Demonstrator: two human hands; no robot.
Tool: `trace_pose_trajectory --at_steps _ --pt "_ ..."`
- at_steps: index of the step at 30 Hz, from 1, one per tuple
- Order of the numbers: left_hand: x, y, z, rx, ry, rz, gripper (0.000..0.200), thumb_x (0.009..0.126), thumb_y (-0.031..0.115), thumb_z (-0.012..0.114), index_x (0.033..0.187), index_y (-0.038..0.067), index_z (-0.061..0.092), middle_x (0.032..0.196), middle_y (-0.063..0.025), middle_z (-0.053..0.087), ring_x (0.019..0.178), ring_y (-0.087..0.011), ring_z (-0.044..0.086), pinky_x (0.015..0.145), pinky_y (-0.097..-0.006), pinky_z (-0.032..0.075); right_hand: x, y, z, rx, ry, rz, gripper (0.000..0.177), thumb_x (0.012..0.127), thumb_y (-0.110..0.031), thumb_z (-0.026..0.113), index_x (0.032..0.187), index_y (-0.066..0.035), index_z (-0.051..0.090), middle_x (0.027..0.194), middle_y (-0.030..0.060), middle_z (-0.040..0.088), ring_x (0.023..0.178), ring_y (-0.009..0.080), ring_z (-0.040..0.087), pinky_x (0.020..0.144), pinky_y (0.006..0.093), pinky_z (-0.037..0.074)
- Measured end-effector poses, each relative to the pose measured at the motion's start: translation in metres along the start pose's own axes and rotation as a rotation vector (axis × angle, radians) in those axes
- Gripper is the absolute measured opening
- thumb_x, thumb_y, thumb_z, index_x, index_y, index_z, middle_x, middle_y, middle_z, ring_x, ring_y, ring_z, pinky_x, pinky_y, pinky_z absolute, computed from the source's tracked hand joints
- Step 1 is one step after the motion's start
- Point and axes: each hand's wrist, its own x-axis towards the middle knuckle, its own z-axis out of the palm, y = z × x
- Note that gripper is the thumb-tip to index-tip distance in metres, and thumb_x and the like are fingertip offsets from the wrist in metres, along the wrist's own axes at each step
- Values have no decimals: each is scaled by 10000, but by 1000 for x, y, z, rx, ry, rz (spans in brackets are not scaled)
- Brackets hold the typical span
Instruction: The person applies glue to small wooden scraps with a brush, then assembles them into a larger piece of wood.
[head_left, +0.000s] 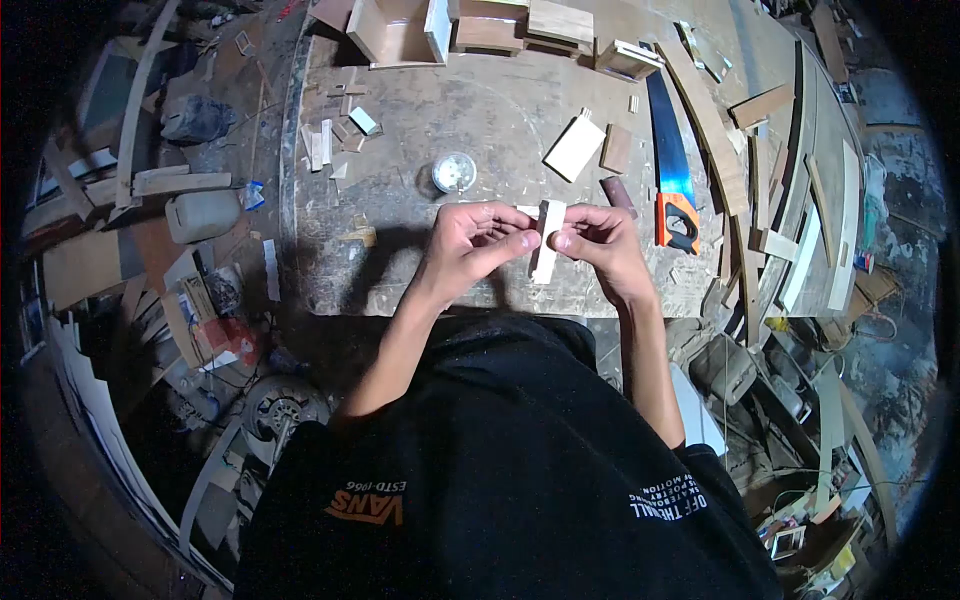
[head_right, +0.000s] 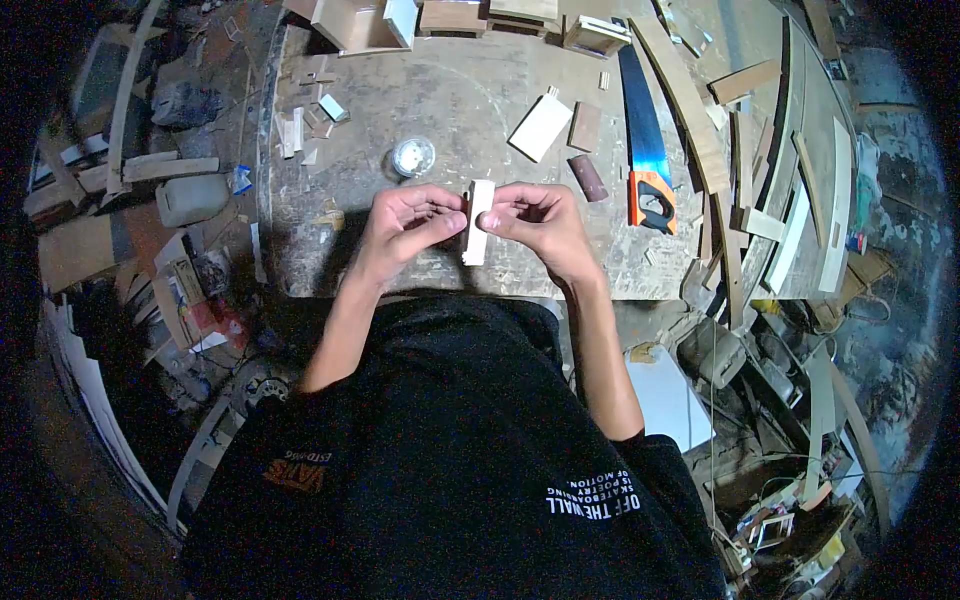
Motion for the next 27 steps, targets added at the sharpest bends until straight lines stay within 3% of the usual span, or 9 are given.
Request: trace_pose_trajectory --at_steps 7,10,13,17,20,23,25,27 --pt "-8 -10 -11 -96 -29 -11 136 844 71 768 919 -27 711 857 -26 690 750 -67 612 670 -217 461 -4 -6 21 -224 11 -58 215 783 7 821 970 1 715 827 6 695 755 67 646 740 216 521" --pt "-10 -14 -10 -155 -29 -41 133 843 60 763 935 -27 721 863 -23 694 795 -71 619 694 -229 467 -10 -7 24 -202 16 -101 222 782 13 819 977 4 713 829 9 696 755 74 655 745 217 523" --pt "-10 -16 -1 -171 10 -20 148 850 69 762 958 -26 729 896 -39 714 826 -77 628 711 -233 474 -13 -3 19 -180 22 -96 244 767 3 839 983 10 726 831 -15 680 758 32 565 674 199 468" --pt "-10 -21 11 -68 60 -24 184 868 50 722 1037 -21 730 944 -58 726 864 -102 651 797 -248 493 -15 5 8 -176 84 -97 224 803 -22 815 1005 21 728 860 11 710 768 56 607 697 222 497" --pt "-8 -37 1 -22 157 -70 271 880 156 761 1088 -15 731 882 -39 720 785 -74 633 703 -214 482 -14 16 -13 -163 147 -33 205 841 -81 794 998 36 733 842 24 722 735 72 633 683 241 508" --pt "-13 -61 -16 -15 344 -180 276 895 228 752 1051 0 743 810 14 678 696 -51 566 632 -209 451 -7 56 -41 -546 220 -103 216 813 -98 811 973 30 742 820 48 723 706 79 637 652 252 505" --pt "-20 -103 -41 54 400 -249 280 884 258 766 1008 8 745 782 29 657 673 -49 558 603 -217 442 -2 86 -55 -954 307 -11 244 751 -193 821 958 -74 773 830 96 731 657 179 676 643 322 527" --pt "-35 -139 -59 114 446 -343 279 876 268 774 982 12 744 769 33 646 659 -49 552 592 -221 440 0 114 -57 -1200 296 -121 248 731 -206 813 963 -125 778 905 88 728 712 248 692 671 381 544"
